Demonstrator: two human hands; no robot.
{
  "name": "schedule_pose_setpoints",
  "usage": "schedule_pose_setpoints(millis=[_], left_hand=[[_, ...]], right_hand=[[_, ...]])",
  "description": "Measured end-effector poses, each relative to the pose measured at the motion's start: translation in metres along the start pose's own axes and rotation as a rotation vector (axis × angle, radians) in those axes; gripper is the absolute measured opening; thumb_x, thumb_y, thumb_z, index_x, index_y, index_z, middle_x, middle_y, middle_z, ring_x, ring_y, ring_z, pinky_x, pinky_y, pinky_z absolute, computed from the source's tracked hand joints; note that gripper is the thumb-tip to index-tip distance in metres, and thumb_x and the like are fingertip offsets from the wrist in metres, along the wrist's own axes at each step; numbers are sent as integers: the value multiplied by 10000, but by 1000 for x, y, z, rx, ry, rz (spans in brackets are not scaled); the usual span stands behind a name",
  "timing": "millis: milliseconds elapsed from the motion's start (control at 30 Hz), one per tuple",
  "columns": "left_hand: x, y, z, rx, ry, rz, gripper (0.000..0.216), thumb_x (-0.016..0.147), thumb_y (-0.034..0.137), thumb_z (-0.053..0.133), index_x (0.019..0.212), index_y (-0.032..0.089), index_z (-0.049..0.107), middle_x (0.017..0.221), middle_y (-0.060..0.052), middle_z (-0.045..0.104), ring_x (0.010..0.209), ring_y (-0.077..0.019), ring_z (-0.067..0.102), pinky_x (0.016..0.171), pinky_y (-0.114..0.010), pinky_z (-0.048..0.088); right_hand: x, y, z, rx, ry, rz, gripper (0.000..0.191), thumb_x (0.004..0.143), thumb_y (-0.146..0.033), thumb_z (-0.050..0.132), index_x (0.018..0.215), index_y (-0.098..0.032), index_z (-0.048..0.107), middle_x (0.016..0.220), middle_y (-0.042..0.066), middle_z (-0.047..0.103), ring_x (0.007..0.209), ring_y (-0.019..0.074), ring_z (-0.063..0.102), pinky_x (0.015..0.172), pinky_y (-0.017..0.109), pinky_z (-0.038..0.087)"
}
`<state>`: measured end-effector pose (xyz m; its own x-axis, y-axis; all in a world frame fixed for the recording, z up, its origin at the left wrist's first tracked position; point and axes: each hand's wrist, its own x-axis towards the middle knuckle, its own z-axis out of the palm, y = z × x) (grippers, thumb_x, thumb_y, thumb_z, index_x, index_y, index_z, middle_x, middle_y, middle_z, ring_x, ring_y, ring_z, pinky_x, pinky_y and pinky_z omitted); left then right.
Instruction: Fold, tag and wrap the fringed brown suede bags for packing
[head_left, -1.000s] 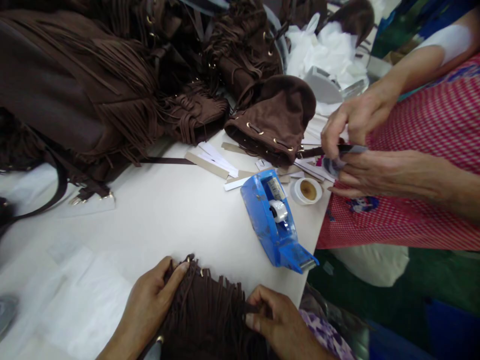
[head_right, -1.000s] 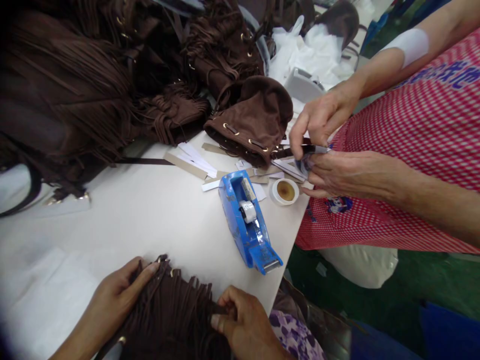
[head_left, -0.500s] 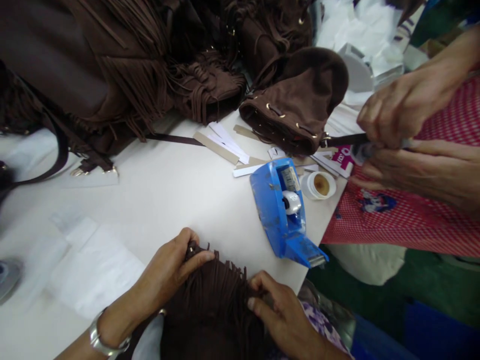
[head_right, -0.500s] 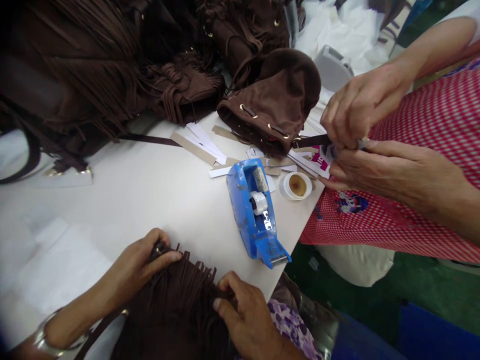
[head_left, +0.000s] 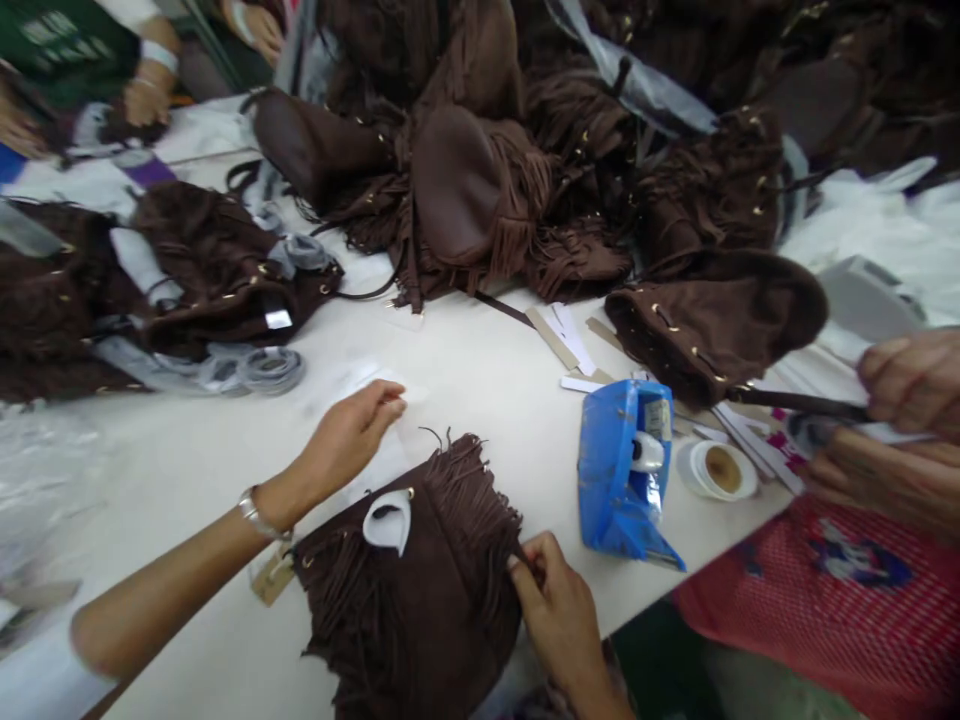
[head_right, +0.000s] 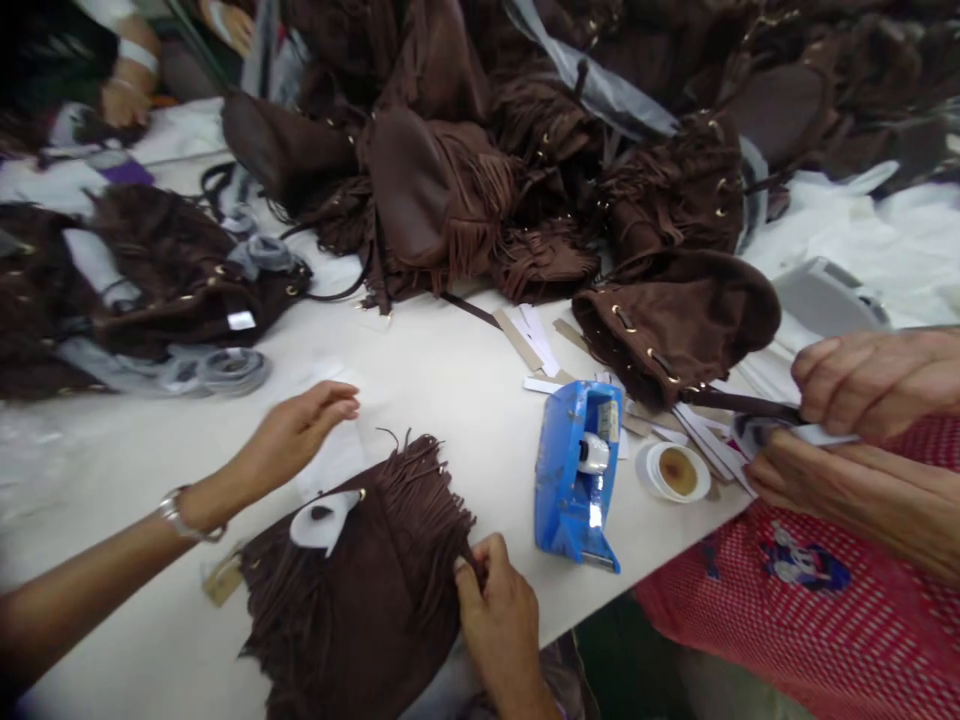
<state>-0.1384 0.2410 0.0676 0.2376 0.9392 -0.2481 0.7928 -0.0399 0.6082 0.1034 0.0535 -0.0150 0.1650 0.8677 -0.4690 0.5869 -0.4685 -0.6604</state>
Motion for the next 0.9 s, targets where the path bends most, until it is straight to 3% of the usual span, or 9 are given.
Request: schedule_pose_setpoints(millis=[67, 133, 200, 267, 467, 600, 733, 833, 900], left_hand=[[-67, 2, -8, 156, 279, -89, 350, 976, 400, 330, 1047, 214, 617, 965, -29, 715, 931, -186, 651, 870, -321, 503], [-134, 9, 12, 300, 391, 66, 265, 965, 337, 402, 1019, 220, 634, 977, -43, 726, 948, -190, 661, 898, -324, 506], [-181, 15, 48, 380, 227, 520, 235, 945, 250, 459, 1081, 243, 650, 1087, -36, 730, 1055, -171, 651, 987, -307, 478], [-200, 19, 81, 465, 17, 643, 336, 944, 288, 482, 1262, 267, 589, 1265, -40, 672, 1229, -209, 576, 1102, -403, 413], [-205, 6, 91, 623, 128, 276, 522, 944, 466, 456, 1443, 315, 420, 1528, -68, 427, 1373, -345, 424, 1080, -606, 374], [-242, -12, 91, 695, 266, -46, 431, 969, 338, 380, 1357, 240, 539, 1462, -130, 502, 1240, -332, 548, 939, -517, 477], [-279, -22, 91, 682, 139, -416, 460, 971, 270, 248, 1020, 137, 685, 1074, -181, 701, 893, -302, 687, 753, -474, 510], [-275, -7, 72, 623, 105, -413, 485, 982, 343, 225, 944, 167, 675, 939, -145, 708, 861, -300, 685, 772, -481, 497], [-257, 14, 54, 576, 195, -215, 463, 992, 398, 234, 1053, 211, 653, 1100, -123, 691, 1044, -279, 646, 917, -475, 457]], right_hand=[[1, 2, 0, -30, 24, -61, 245, 931, -474, 430, 831, -250, 445, 648, -28, 589, 622, 199, 603, 610, 281, 381], [2, 5, 0, -63, 48, -129, 245, 933, -470, 426, 830, -249, 449, 648, -28, 595, 632, 201, 618, 608, 276, 380], [1, 7, 1, -112, 79, -195, 230, 939, -447, 409, 832, -248, 450, 668, -22, 609, 651, 204, 632, 618, 276, 381], [0, 9, 2, -160, 106, -253, 213, 949, -421, 382, 844, -246, 447, 690, -11, 625, 674, 211, 646, 623, 279, 378], [-2, 11, 3, -238, 142, -364, 202, 959, -404, 344, 851, -250, 416, 689, -1, 631, 688, 224, 660, 601, 280, 366], [-1, 15, 4, -228, 159, -404, 221, 955, -421, 345, 834, -251, 418, 683, -3, 627, 681, 221, 661, 594, 278, 375], [0, 17, 4, -210, 157, -425, 226, 962, -422, 334, 831, -254, 410, 701, 3, 639, 688, 224, 664, 590, 281, 369], [1, 18, 4, -214, 127, -421, 226, 970, -418, 320, 830, -255, 394, 702, 5, 635, 693, 229, 665, 598, 285, 364], [2, 19, 3, -217, 103, -410, 220, 975, -410, 313, 837, -255, 387, 707, 6, 632, 699, 231, 667, 611, 289, 364]])
